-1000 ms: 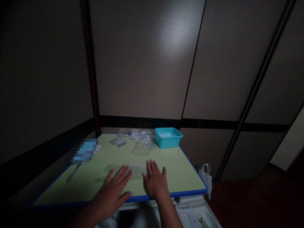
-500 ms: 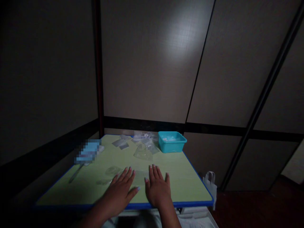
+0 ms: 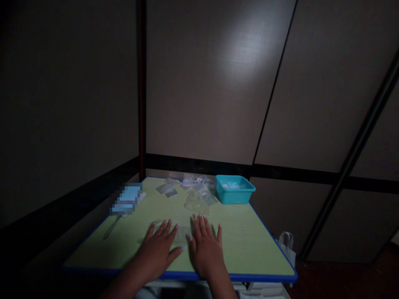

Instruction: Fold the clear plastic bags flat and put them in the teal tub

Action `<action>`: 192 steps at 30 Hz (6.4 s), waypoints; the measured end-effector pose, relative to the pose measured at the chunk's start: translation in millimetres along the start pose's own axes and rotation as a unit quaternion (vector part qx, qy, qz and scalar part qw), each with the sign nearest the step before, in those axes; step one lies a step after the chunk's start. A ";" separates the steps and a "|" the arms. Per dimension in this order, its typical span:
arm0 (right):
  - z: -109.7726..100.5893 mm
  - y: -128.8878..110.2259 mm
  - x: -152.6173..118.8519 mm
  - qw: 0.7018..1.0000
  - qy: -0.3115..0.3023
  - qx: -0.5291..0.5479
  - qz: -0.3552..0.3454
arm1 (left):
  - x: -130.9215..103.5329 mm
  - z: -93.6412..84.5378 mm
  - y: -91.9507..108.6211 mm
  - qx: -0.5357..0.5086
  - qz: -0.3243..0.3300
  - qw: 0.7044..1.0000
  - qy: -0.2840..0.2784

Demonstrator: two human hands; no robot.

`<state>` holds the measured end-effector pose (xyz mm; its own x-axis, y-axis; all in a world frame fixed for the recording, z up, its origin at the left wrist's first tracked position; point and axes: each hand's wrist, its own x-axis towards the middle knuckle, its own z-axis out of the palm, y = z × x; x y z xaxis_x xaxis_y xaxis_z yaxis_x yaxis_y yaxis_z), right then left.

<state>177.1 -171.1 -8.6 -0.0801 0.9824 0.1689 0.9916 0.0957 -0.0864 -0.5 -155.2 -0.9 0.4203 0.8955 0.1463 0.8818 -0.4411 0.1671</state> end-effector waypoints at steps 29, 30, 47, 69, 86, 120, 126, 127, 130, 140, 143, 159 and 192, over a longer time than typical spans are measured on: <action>0.5 -1.0 4.5 0.998 -0.061 0.028 0.004 | 3.1 -45.8 -120.9 -0.114 0.115 0.987 -0.009; 0.6 -0.9 4.6 0.998 -0.060 0.028 0.002 | 3.0 -45.2 -121.8 -0.106 0.114 0.988 -0.007; 2.1 -0.6 4.3 0.998 -0.055 0.035 -0.001 | -29.4 -24.5 -89.3 -0.030 0.023 0.991 0.126; 2.0 -1.2 4.6 0.998 -0.057 0.035 0.001 | -36.2 31.6 -10.9 0.026 0.062 0.995 0.074; 2.6 0.1 5.6 0.998 -0.059 0.030 0.001 | -34.6 20.1 3.5 -0.030 0.083 0.994 0.057; 10.2 5.7 7.0 0.997 -0.070 0.023 -0.030 | 8.2 2.8 41.1 -0.069 0.095 0.993 0.009; 11.9 6.1 7.1 0.998 -0.048 0.031 -0.017 | 21.6 16.6 29.7 -0.087 0.045 0.995 -0.002; 10.2 4.6 6.7 0.998 -0.046 0.034 -0.010 | 21.3 18.0 20.6 -0.078 0.035 0.996 0.001; 2.5 -1.2 5.0 0.998 -0.048 0.036 0.005 | 16.2 18.0 -10.2 -0.049 0.007 0.999 0.006; 2.6 -0.3 4.5 0.998 -0.045 0.050 0.008 | 5.8 18.1 -60.5 0.032 -0.034 0.999 0.019; -2.3 -7.3 1.6 0.999 0.007 0.039 0.028 | 5.3 21.1 -59.8 0.040 -0.033 0.998 0.027; 14.6 -30.3 8.7 0.995 -0.023 0.100 -0.022 | 8.2 28.3 -61.1 0.063 -0.039 0.997 0.031; 0.9 10.3 -6.5 0.994 -0.059 -0.003 0.092 | 0.9 9.4 14.2 -0.031 0.109 0.993 -0.012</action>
<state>187.7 -176.3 -11.5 0.0921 0.9952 0.0338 0.9912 -0.0884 -0.0990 14.5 -160.1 -7.6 0.6055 0.7791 0.1627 0.7546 -0.6269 0.1939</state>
